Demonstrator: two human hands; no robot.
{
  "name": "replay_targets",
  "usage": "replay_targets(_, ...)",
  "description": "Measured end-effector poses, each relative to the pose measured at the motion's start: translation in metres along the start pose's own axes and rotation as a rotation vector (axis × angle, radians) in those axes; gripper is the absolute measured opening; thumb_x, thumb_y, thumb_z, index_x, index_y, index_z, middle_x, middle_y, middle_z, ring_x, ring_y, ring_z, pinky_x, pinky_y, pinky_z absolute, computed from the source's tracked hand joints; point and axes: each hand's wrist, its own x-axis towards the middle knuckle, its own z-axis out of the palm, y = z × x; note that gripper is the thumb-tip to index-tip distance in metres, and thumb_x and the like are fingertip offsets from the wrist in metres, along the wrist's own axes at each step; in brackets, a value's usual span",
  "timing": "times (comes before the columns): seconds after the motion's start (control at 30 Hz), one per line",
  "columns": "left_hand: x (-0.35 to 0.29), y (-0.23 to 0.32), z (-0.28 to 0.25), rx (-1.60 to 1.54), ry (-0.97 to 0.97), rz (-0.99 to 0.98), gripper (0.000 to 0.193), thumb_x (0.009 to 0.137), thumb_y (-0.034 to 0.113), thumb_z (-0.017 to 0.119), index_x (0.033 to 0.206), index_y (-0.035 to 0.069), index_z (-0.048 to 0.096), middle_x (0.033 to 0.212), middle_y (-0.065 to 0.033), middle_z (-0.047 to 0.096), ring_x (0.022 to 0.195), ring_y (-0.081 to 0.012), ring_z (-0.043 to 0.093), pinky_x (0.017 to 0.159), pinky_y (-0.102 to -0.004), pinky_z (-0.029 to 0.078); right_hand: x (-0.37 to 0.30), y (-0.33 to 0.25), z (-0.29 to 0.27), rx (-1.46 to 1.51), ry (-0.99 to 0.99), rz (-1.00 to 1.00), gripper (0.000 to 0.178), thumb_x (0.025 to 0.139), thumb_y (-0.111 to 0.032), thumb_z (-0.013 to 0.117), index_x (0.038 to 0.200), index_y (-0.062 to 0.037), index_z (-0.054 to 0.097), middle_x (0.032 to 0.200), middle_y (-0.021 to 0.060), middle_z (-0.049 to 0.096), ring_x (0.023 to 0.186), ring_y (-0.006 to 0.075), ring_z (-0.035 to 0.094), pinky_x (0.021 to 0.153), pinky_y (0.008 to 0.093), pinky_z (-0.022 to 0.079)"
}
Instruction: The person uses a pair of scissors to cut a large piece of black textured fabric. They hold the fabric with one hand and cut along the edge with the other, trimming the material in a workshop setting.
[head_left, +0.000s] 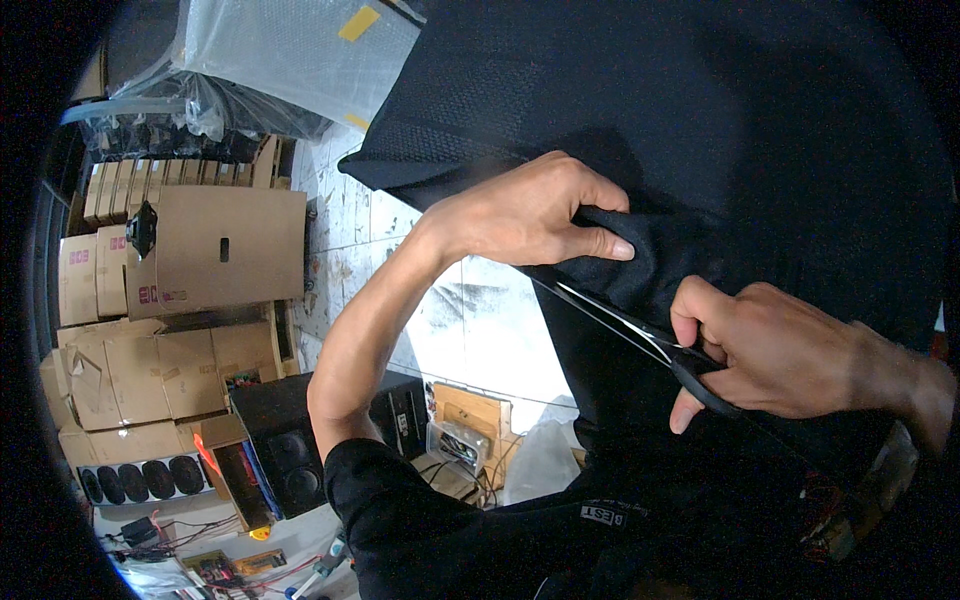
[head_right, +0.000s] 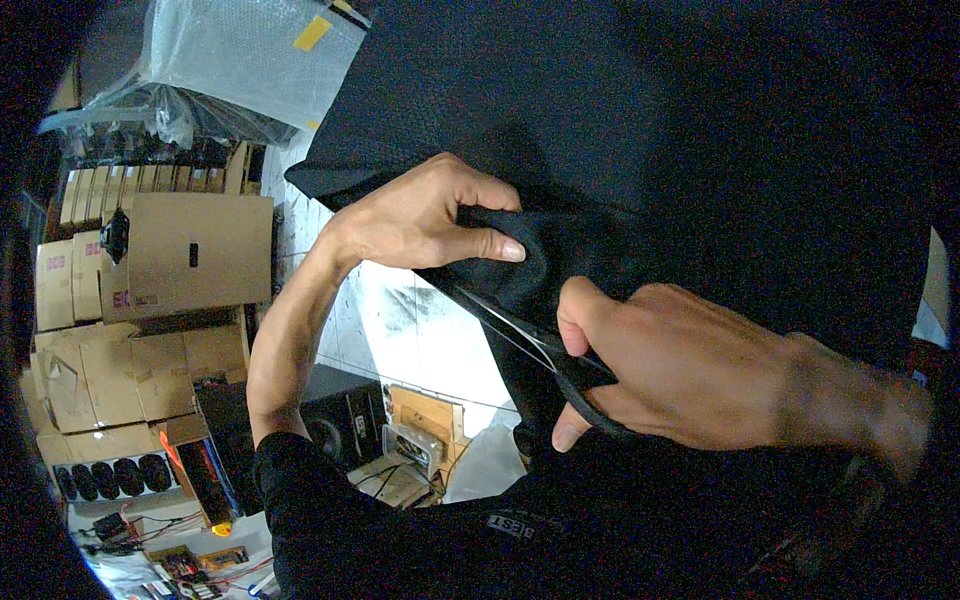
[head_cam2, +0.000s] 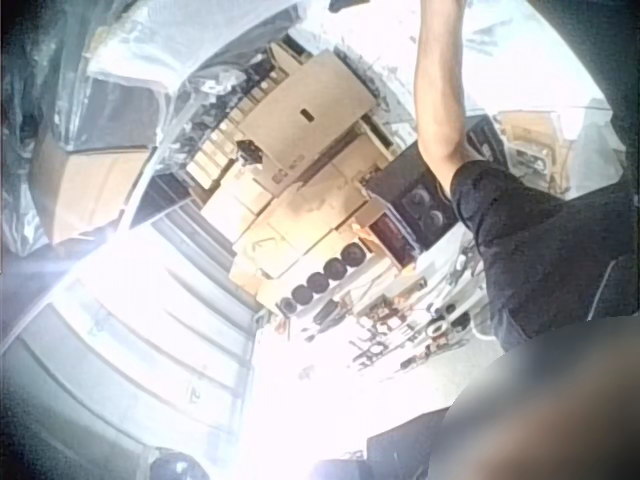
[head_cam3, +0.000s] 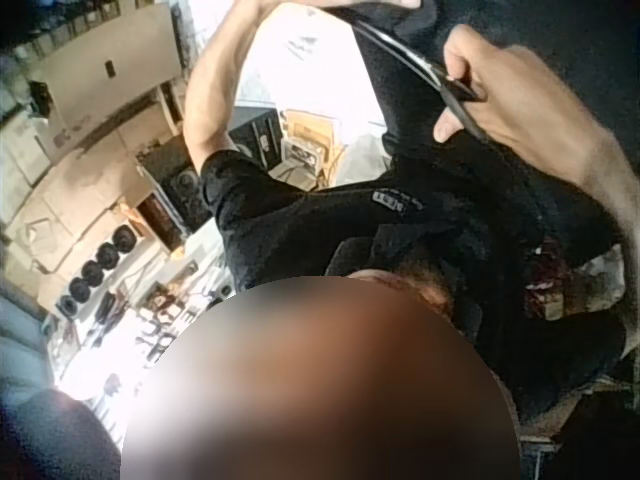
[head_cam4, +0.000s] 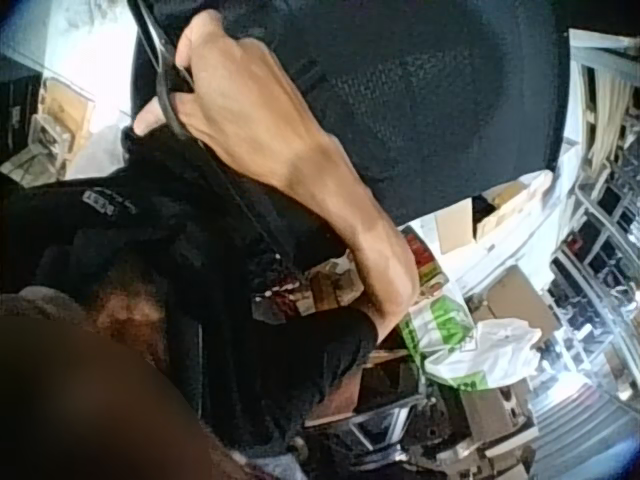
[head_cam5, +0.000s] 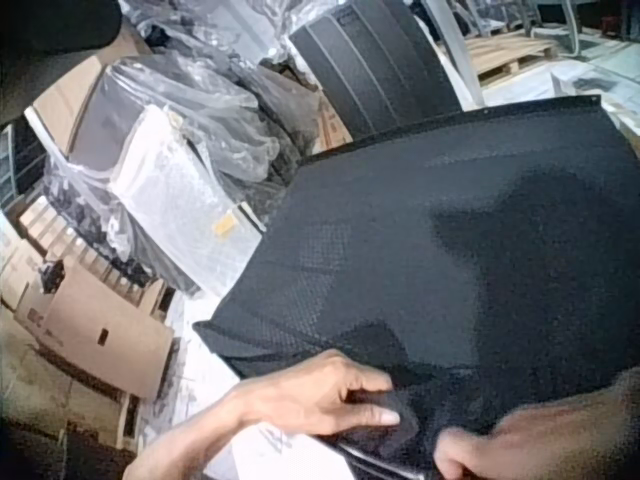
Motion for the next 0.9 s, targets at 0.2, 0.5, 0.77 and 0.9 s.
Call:
replay_targets(0.2,0.000,0.001,-0.003,0.028,-0.028,-0.018,0.036,0.088,0.028,0.074,0.080,-0.003,0.059,0.065,-0.0194,0.050,0.059,-0.0270,0.046,0.059,-0.0414,0.038,0.007,-0.004,-0.002,0.029,-0.021,0.050,0.048,0.082,-0.029,0.080,0.094,0.0013,0.044,0.055,0.0145,0.054,0.053,0.0353,0.060,0.051,0.0437,0.042)
replay_targets(0.5,0.000,-0.002,-0.001,-0.028,-0.012,-0.052,0.033,0.088,0.027,0.074,0.082,-0.003,0.061,0.065,-0.0172,0.051,0.060,-0.0213,0.046,0.059,-0.0395,0.038,0.012,-0.001,0.000,-0.007,0.038,-0.039,0.045,0.082,-0.027,0.080,0.091,0.0019,0.046,0.057,0.0176,0.056,0.057,0.0386,0.062,0.053,0.0451,0.045)
replay_targets(0.77,0.004,-0.010,0.001,0.014,0.070,0.146,0.030,0.089,0.027,0.073,0.079,-0.002,0.070,0.055,-0.0078,0.052,0.050,-0.0152,0.042,0.052,-0.0369,0.036,0.023,-0.005,0.000,-0.047,0.069,-0.169,0.042,0.083,-0.023,0.078,0.091,0.0049,0.048,0.063,0.0237,0.061,0.064,0.0419,0.066,0.057,0.0474,0.048)
replay_targets(0.9,0.007,-0.003,-0.004,-0.008,0.025,0.058,0.035,0.087,0.029,0.075,0.081,-0.003,0.061,0.063,-0.0183,0.045,0.057,-0.0200,0.039,0.056,-0.0395,0.035,0.026,-0.005,-0.001,-0.050,0.072,-0.171,0.040,0.084,-0.022,0.077,0.092,0.0052,0.048,0.064,0.0240,0.061,0.066,0.0420,0.066,0.060,0.0482,0.048)
